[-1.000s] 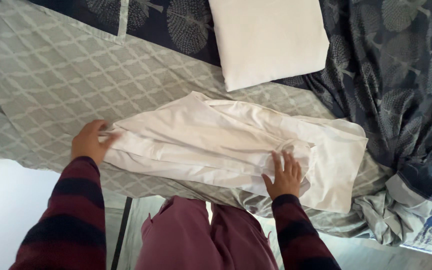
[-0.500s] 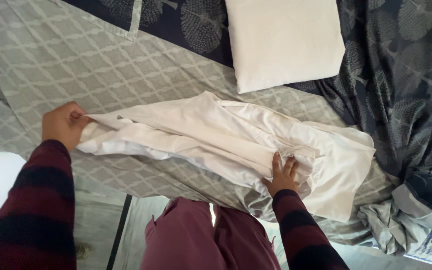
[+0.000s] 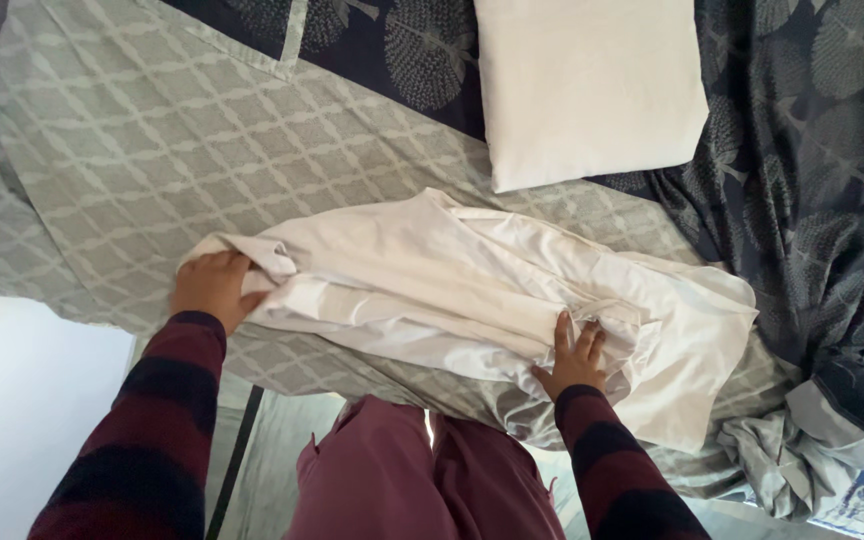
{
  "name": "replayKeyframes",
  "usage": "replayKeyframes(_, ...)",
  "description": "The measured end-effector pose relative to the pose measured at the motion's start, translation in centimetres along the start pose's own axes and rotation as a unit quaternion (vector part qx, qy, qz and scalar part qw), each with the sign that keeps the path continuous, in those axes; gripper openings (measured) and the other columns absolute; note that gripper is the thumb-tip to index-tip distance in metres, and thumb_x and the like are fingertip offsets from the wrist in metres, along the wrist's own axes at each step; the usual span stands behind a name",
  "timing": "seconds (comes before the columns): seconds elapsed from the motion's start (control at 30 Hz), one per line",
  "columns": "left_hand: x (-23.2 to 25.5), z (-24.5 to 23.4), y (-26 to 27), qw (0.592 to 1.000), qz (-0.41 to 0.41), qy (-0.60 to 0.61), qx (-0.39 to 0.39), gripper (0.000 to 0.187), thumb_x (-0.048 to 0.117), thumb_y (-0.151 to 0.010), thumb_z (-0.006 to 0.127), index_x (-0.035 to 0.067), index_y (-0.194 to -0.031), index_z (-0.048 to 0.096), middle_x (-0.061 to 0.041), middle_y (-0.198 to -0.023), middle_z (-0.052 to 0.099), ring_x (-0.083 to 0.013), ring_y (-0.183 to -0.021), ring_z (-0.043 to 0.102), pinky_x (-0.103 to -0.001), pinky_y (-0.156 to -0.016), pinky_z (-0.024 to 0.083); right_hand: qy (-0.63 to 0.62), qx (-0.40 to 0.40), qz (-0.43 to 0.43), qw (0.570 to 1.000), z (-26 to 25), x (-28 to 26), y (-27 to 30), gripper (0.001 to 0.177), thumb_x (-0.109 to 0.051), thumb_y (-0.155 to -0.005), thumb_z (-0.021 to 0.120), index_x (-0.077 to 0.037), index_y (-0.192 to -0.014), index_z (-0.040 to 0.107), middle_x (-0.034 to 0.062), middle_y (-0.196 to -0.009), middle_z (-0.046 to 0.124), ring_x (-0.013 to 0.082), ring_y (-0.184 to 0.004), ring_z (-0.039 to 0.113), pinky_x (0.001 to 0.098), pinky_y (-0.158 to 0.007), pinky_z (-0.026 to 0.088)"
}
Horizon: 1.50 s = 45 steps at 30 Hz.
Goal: The person folds a white sheet on a bed, smoothing and aligning edges before folding it into a compact rectangle. The person then folds a patterned blanket and places it on the bed.
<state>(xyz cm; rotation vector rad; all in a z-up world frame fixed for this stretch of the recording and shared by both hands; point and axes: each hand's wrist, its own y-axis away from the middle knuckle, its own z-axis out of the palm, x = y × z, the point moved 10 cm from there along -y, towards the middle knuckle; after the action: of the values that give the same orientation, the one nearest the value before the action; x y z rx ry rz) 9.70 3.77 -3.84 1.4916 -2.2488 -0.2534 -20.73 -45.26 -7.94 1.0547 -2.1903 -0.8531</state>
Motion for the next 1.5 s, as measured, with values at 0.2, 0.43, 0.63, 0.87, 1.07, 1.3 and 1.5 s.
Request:
replayKeyframes(0.2, -6.2, 1.1, 0.2, 0.975, -0.064, 0.211, 0.020, 0.025, 0.032, -0.085, 0.079, 0.011, -0.098, 0.077, -0.015, -0.099, 0.074, -0.0363, -0.090, 0.069, -0.047, -0.080, 0.053, -0.001, 0.005, -0.011, 1.000, 0.2, 0.0, -0.1, 0.126, -0.055, -0.076, 0.082, -0.037, -0.162, -0.007, 0.0216, -0.170, -0.006, 0.0445, -0.158, 0.001, 0.0647, -0.106, 0.045)
replayKeyframes(0.43, -7.2, -1.8, 0.1, 0.978, -0.048, 0.160, 0.128, 0.025, 0.028, -0.097, 0.076, 0.010, -0.114, 0.075, -0.012, -0.116, 0.073, -0.0350, -0.107, 0.067, -0.045, -0.093, 0.052, 0.006, -0.013, 0.010, 1.000, 0.0, 0.0, 0.3, 0.126, -0.055, -0.076, 0.083, -0.039, -0.162, -0.009, 0.0198, -0.171, -0.009, 0.0427, -0.158, 0.000, 0.0660, -0.106, 0.044)
replayKeyframes(0.63, -0.5, -6.5, 0.5, 0.992, 0.019, 0.041, 0.118, 0.072, 0.045, -0.079, 0.079, 0.010, -0.139, 0.057, -0.017, -0.146, 0.053, -0.0399, -0.133, 0.051, -0.053, -0.110, 0.039, -0.008, -0.008, -0.001, 1.000, -0.1, 0.1, 0.4, 0.127, -0.054, -0.075, 0.083, -0.039, -0.161, -0.009, 0.0218, -0.171, -0.009, 0.0439, -0.158, 0.000, 0.0641, -0.105, 0.046)
replayKeyframes(0.87, 6.9, -3.6, 0.1, 0.937, 0.173, -0.302, 0.001, 0.096, 0.036, -0.076, 0.081, 0.038, -0.159, 0.032, 0.002, -0.167, 0.033, -0.0238, -0.151, 0.033, -0.051, -0.123, 0.026, -0.005, -0.008, 0.002, 1.000, -1.0, -0.4, 1.3, 0.127, -0.055, -0.074, 0.084, -0.036, -0.161, -0.007, 0.0209, -0.170, -0.006, 0.0430, -0.158, -0.001, 0.0643, -0.108, 0.043)
replayKeyframes(1.07, 0.1, -3.3, -4.3, 0.998, -0.062, 0.003, 0.001, 0.116, 0.027, -0.056, 0.090, 0.018, -0.157, 0.036, -0.013, -0.149, 0.049, -0.0307, -0.134, 0.046, -0.064, -0.109, 0.028, -0.012, -0.003, 0.022, 1.000, -1.6, -0.8, 2.1, 0.123, -0.053, -0.077, 0.082, -0.037, -0.163, -0.005, 0.0196, -0.171, -0.004, 0.0411, -0.158, -0.001, 0.0668, -0.112, 0.035)
replayKeyframes(1.3, 2.0, -5.2, -2.5, 0.994, -0.031, 0.080, -0.066, 0.067, 0.025, -0.070, 0.083, 0.014, -0.132, 0.059, -0.015, -0.125, 0.070, -0.0377, -0.117, 0.065, -0.048, -0.096, 0.052, -0.084, 0.141, -0.091, 0.982, -5.1, -5.9, 4.7, 0.113, -0.036, -0.077, 0.083, -0.022, -0.162, 0.011, 0.0181, -0.168, 0.008, 0.0417, -0.155, 0.014, 0.0563, -0.123, 0.026)
replayKeyframes(1.5, 24.4, -6.9, 3.9, 0.970, 0.051, 0.227, -0.068, 0.078, 0.022, -0.066, 0.079, 0.007, -0.137, 0.051, -0.017, -0.144, 0.053, -0.0380, -0.127, 0.057, -0.048, -0.095, 0.050, -0.510, 0.075, -0.339, 0.787, -9.8, -15.1, 13.9, 0.117, -0.020, -0.075, 0.085, -0.006, -0.160, 0.006, 0.0194, -0.165, 0.024, 0.0317, -0.149, 0.035, 0.0425, -0.117, 0.036)
